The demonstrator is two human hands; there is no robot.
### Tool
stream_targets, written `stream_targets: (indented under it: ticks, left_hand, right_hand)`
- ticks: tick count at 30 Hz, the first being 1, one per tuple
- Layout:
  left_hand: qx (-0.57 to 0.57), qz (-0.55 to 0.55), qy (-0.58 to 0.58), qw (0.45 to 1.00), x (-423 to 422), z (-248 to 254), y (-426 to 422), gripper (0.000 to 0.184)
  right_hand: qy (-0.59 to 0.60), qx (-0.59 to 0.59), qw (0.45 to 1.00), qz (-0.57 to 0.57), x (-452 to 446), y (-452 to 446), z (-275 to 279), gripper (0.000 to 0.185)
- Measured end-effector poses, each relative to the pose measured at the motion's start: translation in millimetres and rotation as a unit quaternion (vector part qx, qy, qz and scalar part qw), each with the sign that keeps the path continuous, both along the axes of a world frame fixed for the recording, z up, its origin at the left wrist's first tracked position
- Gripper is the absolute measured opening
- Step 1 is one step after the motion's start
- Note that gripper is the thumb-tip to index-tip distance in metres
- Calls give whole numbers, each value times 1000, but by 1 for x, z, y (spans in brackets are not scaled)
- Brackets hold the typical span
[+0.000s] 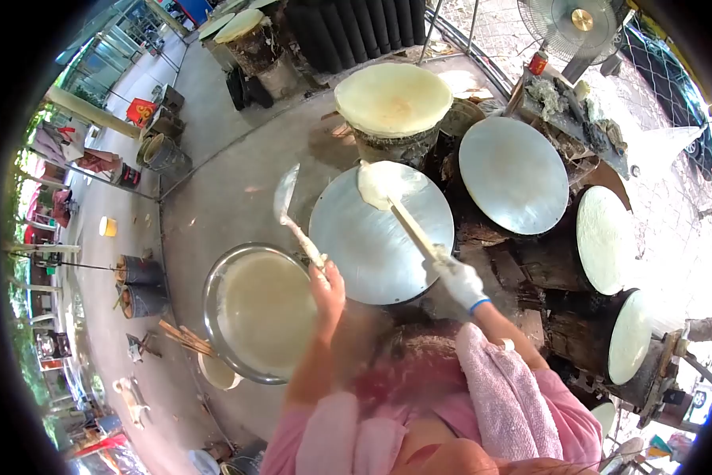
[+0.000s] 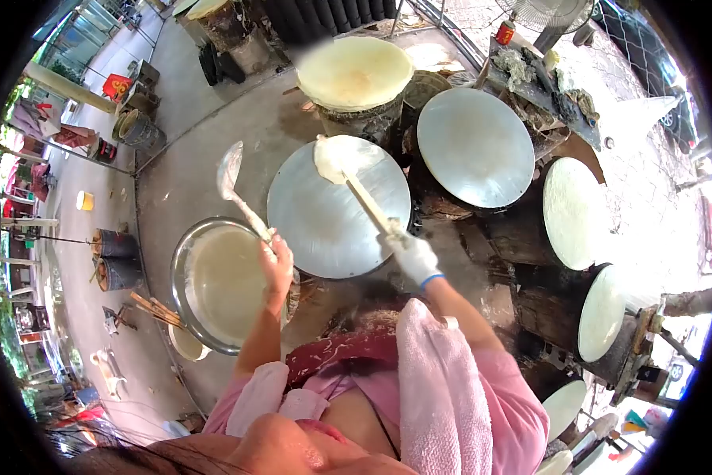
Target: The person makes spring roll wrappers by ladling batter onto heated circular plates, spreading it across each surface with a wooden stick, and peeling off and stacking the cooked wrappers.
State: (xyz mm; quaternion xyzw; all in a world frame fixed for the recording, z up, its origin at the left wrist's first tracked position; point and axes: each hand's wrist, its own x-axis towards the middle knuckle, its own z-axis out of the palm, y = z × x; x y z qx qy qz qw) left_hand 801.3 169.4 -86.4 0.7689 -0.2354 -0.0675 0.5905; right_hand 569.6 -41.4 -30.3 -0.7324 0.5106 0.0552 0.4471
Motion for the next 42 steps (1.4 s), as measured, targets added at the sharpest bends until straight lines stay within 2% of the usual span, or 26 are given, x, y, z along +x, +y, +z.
stream_targets:
  ticks: [1,2,3,4,5,7,8,11,12,13,15,17,19,23,24,25,27,29,30,33,35,36,37,39,41,42]
  left_hand:
    - [-34,-22,32,999,5,-4,14,21]
    - [-25,-18,6,999,5,0,25,20]
    - [19,5,-187,982,6,11,32,18]
    - [79,-5,-85,993,5,20,47,18]
    - [138,-17,19,990,3,26,62,20]
    - [182,-11,30,983,-2,30,81,22]
    - [204,-6,35,978,-6,29,91,23]
    - [163,38,24,986,-16,-18,129,21]
    - [161,52,14,985,-21,-20,136,21]
    - [160,66,4,985,-25,-17,141,21]
    - [161,78,5,984,-38,-1,147,21]
    - [140,81,10,987,-45,13,143,19]
    - [153,81,0,985,-55,15,144,17]
    - [191,102,18,976,-75,19,144,15]
    - [185,117,39,975,-80,21,142,15]
    - [160,144,95,972,-85,21,140,16]
    - [106,194,204,954,-93,12,134,18]
    - [162,188,131,960,-99,-12,137,19]
    - [174,189,122,959,-106,-14,137,19]
    - [164,209,135,955,-119,-11,124,19]
    - [134,233,158,950,-124,3,108,18]
    - [132,242,155,948,-129,1,105,18]
    - [131,252,153,947,-135,0,103,17]
    - [149,263,141,943,-142,-15,107,16]
    - [133,287,178,932,-150,-6,95,16]
    - [116,300,210,923,-154,6,85,15]
  right_hand:
    - [45,-55,997,38,-8,-11,6,51]
    - [-54,-96,994,-3,-27,-22,-25,49]
    - [-153,-136,978,-41,-38,-29,-65,47]
    - [-235,-94,964,-86,-21,-17,-41,44]
    - [-96,73,988,-99,-15,-12,-10,47]
    - [-122,133,983,-41,-4,-2,-56,47]
    - [-127,176,975,-49,8,5,-48,47]
    - [-82,33,996,-10,-2,-12,-60,46]
    - [-41,-27,998,-31,4,-11,-2,42]
    - [-118,-44,991,-49,-8,-25,-20,45]
    - [-238,79,960,-122,-14,-34,-40,46]
    - [-138,179,973,-42,2,-30,-38,45]
    - [-195,236,952,-16,23,-15,-52,38]
    - [-72,92,992,50,16,-61,-16,41]
    - [-235,113,965,30,6,-83,-37,43]
    - [-196,151,968,-32,12,-93,-8,44]
    - [-263,193,945,16,9,-130,-85,39]
    - [-180,299,934,78,29,-112,-77,37]
    - [-138,283,945,84,45,-93,-27,35]
    - [-75,217,954,192,52,-110,-30,36]
    - [-159,145,951,221,45,-150,-36,34]
    - [-230,190,941,158,46,-170,-47,36]
    - [-245,122,952,133,54,-183,-61,36]
    - [-272,321,894,158,64,-196,-93,35]
    - [-151,281,920,229,75,-159,-57,33]
    - [-129,293,919,229,77,-152,-74,34]
